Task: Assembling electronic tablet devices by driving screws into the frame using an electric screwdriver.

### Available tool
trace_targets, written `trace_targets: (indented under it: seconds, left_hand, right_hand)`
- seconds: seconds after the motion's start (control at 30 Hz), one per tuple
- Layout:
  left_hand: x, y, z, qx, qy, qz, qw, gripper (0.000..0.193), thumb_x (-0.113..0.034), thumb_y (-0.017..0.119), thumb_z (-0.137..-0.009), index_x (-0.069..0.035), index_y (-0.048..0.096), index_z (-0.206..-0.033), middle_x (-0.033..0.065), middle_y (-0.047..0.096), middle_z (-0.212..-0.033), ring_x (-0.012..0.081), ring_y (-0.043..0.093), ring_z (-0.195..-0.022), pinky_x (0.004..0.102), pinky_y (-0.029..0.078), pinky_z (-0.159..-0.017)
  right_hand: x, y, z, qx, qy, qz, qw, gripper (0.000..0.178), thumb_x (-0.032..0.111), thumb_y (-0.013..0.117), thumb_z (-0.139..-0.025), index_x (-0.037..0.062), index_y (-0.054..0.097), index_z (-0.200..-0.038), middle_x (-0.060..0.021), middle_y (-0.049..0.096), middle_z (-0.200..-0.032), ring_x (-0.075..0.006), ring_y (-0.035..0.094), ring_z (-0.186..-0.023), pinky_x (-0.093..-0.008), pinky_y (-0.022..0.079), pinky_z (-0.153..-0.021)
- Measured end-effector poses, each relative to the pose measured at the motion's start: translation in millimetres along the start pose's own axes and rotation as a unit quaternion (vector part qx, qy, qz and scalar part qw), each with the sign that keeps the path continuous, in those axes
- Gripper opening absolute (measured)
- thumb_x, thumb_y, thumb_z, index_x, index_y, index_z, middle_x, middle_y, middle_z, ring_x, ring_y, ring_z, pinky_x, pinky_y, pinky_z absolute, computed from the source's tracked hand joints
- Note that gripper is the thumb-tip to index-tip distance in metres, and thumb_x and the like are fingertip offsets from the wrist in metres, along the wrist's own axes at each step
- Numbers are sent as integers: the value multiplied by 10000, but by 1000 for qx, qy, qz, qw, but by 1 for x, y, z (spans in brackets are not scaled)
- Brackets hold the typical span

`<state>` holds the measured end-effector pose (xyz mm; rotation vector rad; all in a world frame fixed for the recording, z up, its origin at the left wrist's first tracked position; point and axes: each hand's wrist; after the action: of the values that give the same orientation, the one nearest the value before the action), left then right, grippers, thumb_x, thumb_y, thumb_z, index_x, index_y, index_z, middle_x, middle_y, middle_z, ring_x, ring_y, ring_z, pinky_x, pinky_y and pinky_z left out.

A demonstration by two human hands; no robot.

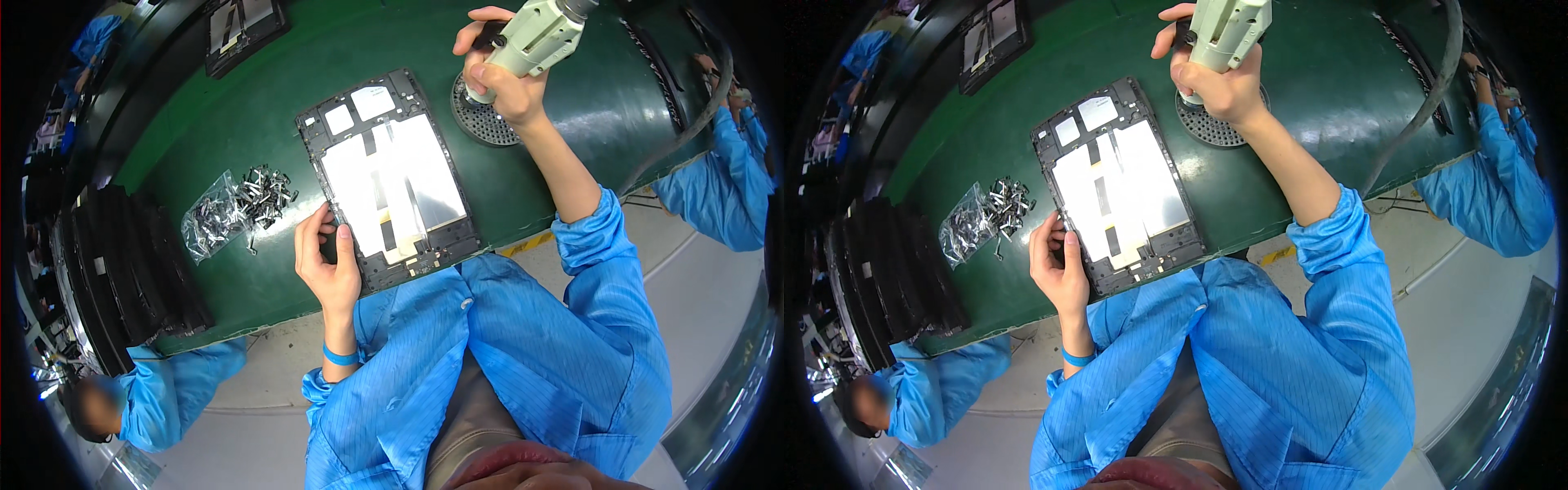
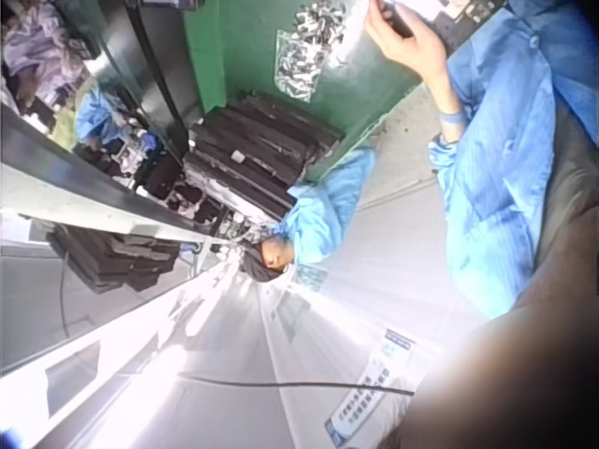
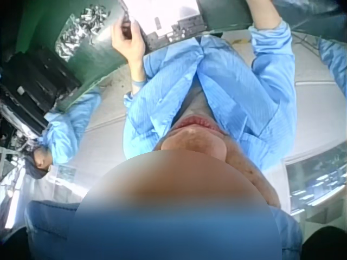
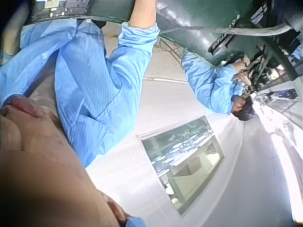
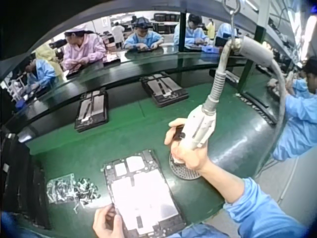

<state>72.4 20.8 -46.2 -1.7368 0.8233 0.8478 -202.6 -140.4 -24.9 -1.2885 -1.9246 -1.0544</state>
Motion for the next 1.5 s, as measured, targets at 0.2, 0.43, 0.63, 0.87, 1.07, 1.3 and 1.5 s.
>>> trace_targets:
  seconds: [0.2,0.43,0.63,0.87,1.07,1.3,1.5]
  left_hand:
    - [1,0,0,0,-2,9,1000,310,-56,655,-884,41,621,-1177,66,602,-977,121,508,-807,241,428,-736]
    - [1,-1,0,2,-4,5,1000,311,-53,656,-879,40,624,-1175,65,602,-971,124,516,-814,244,433,-731]
    - [-1,1,-1,0,-13,14,1000,313,-44,658,-869,38,628,-1169,66,600,-972,129,521,-816,248,443,-743]
    - [1,-1,-2,-10,-11,27,1000,338,-3,659,-816,19,633,-1152,102,619,-981,169,567,-815,284,483,-762]
    - [-2,-10,-5,-13,-15,18,1000,283,-11,662,-833,16,642,-1114,126,647,-927,210,617,-769,311,510,-726]
    - [17,-39,-48,-26,111,-235,965,213,-4,719,-772,-21,677,-979,104,615,-842,253,605,-741,348,491,-660]
    - [26,-46,-72,33,177,-303,936,155,-1,708,-746,-55,699,-891,89,598,-764,286,576,-709,392,461,-660]
  right_hand:
    - [-1,-13,-11,127,-44,-30,990,533,36,570,-729,-70,500,-1246,-164,610,-901,-107,494,-523,-251,424,-480]
    - [3,-4,-7,68,-13,-7,998,564,25,556,-705,-52,496,-1260,-185,628,-944,-88,499,-555,-210,392,-475]
    - [-3,-4,-1,23,-1,-17,1000,693,47,684,-736,-11,394,-1362,-175,587,-1007,-103,512,-533,-206,422,-452]
    - [2,0,-3,55,-27,13,998,612,67,665,-752,-43,451,-1315,-93,552,-856,-82,468,-569,-205,382,-477]
    - [1,3,-6,49,-30,29,998,609,-12,559,-738,-65,427,-1330,-174,582,-1005,-92,473,-551,-220,423,-487]
    - [16,12,-12,7,-35,83,996,656,-11,556,-746,-75,380,-1375,-191,587,-1035,-105,487,-543,-235,436,-482]
    - [41,32,-24,10,-69,2,998,683,-5,560,-755,-73,340,-1398,-190,574,-1058,-124,500,-546,-247,426,-483]
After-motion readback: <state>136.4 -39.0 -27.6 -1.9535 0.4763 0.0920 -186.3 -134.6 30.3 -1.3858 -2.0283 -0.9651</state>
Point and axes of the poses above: each hand's wrist, its own z-axis away from the middle knuckle, its own y-axis out of the palm, x = y × z
